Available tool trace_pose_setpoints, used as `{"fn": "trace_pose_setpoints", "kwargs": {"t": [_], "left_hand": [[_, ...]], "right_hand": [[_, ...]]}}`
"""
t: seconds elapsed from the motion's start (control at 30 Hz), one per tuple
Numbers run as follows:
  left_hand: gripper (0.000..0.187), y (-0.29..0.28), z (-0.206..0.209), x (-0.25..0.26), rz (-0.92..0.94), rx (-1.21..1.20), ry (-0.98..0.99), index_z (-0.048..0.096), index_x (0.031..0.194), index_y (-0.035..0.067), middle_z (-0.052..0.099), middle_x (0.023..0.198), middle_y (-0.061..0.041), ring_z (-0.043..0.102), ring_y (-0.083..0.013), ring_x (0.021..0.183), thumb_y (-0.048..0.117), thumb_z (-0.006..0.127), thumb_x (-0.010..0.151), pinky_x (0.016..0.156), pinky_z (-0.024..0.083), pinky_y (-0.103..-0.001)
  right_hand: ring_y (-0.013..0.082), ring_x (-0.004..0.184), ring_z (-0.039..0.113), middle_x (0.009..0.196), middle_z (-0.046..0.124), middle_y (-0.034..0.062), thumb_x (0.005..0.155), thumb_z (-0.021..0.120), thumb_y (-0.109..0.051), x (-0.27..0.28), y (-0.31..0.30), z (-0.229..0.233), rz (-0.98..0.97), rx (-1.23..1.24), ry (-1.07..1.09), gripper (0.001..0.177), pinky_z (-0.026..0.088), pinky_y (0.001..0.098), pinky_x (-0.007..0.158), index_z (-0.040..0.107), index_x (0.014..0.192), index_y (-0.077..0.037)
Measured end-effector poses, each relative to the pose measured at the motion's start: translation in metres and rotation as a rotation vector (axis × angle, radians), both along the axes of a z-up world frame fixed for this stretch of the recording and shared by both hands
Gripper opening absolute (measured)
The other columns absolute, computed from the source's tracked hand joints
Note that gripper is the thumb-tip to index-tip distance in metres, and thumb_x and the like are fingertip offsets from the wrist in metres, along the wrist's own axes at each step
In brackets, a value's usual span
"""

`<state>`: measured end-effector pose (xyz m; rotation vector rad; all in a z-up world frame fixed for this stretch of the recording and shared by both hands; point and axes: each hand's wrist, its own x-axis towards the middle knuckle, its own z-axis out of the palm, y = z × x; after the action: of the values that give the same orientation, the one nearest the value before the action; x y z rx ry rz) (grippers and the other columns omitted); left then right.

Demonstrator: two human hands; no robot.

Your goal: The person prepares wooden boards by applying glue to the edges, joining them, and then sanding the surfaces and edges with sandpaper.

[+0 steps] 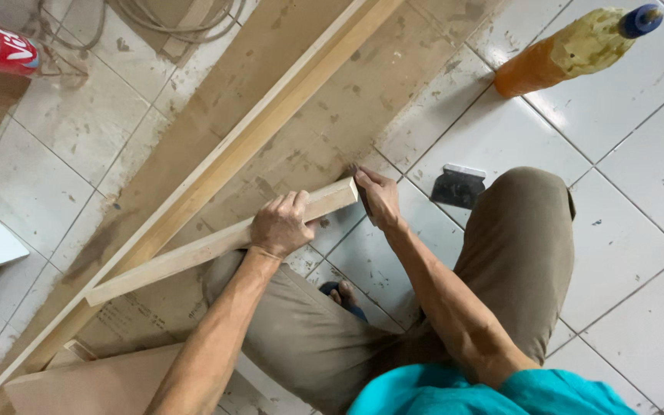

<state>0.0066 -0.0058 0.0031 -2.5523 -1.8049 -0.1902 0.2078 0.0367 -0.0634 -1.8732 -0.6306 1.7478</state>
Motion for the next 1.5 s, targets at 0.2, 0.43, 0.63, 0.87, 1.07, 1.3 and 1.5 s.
{"fn": "trace_pose_setpoints", "kwargs": {"t": [0.2,0.43,0.63,0.87,1.07,1.3,1.5], "left_hand": [[0.045,0.004,0.013,0.002,-0.006,-0.023,-0.027,0.057,0.084,0.017,0.061,0.072,-0.004,0.07,-0.0259,0.065,0.049,0.084,0.065,0.059,0.057,-0.036],[0.05,0.002,0.002,0.0,-0.017,0.006,-0.033,0.057,0.083,0.017,0.062,0.073,-0.006,0.071,-0.0264,0.067,0.05,0.087,0.062,0.061,0.058,-0.036],[0.047,0.005,0.009,0.0,0.01,-0.012,-0.05,0.058,0.084,0.017,0.062,0.072,-0.005,0.07,-0.0275,0.066,0.052,0.084,0.066,0.06,0.058,-0.038],[0.046,0.004,0.015,0.002,0.013,-0.011,-0.051,0.059,0.084,0.016,0.064,0.074,-0.006,0.071,-0.0268,0.068,0.051,0.083,0.068,0.062,0.058,-0.037],[0.047,0.006,0.014,0.001,0.012,0.026,-0.019,0.058,0.082,0.018,0.064,0.072,-0.004,0.07,-0.0241,0.065,0.055,0.083,0.068,0.061,0.058,-0.033],[0.045,0.007,0.012,0.003,0.008,0.038,0.007,0.056,0.084,0.019,0.061,0.073,-0.002,0.07,-0.0232,0.066,0.052,0.082,0.068,0.06,0.057,-0.034],[0.047,0.011,0.016,0.003,0.003,-0.001,-0.039,0.057,0.082,0.017,0.062,0.071,-0.004,0.07,-0.0249,0.065,0.053,0.084,0.067,0.06,0.058,-0.035]], "right_hand": [[0.0318,0.093,0.06,0.108,0.067,0.0232,0.089,0.074,-0.042,0.007,-0.012,0.04,-0.026,0.027,0.013,0.047,0.046,0.0383,0.07,0.073,0.131,-0.021],[0.0245,0.041,0.06,0.065,0.065,0.0216,0.092,0.073,-0.033,0.01,-0.022,0.003,-0.09,0.046,0.079,0.043,0.045,0.0281,0.032,0.072,0.132,-0.018],[0.0408,0.13,0.06,0.135,0.066,0.0265,0.086,0.079,-0.043,0.01,-0.004,0.02,-0.036,0.047,0.044,0.044,0.05,0.0449,0.103,0.076,0.126,-0.027],[0.0422,0.126,0.059,0.142,0.056,0.0335,0.097,0.073,-0.026,0.084,-0.008,0.011,-0.501,0.164,0.017,0.039,0.051,0.0493,0.103,0.07,0.133,-0.012],[0.0367,0.117,0.064,0.131,0.066,0.0272,0.094,0.073,-0.027,0.035,-0.007,0.005,-0.33,0.097,0.095,0.04,0.054,0.0463,0.093,0.072,0.132,-0.013],[0.0336,0.094,0.065,0.106,0.07,0.0179,0.087,0.073,-0.053,0.008,-0.006,0.036,0.084,0.05,-0.091,0.05,0.052,0.04,0.075,0.072,0.132,-0.03],[0.0276,0.071,0.061,0.078,0.066,0.0153,0.088,0.073,-0.045,0.005,0.011,0.0,0.053,0.107,-0.056,0.045,0.044,0.0337,0.059,0.074,0.129,-0.025]]}}
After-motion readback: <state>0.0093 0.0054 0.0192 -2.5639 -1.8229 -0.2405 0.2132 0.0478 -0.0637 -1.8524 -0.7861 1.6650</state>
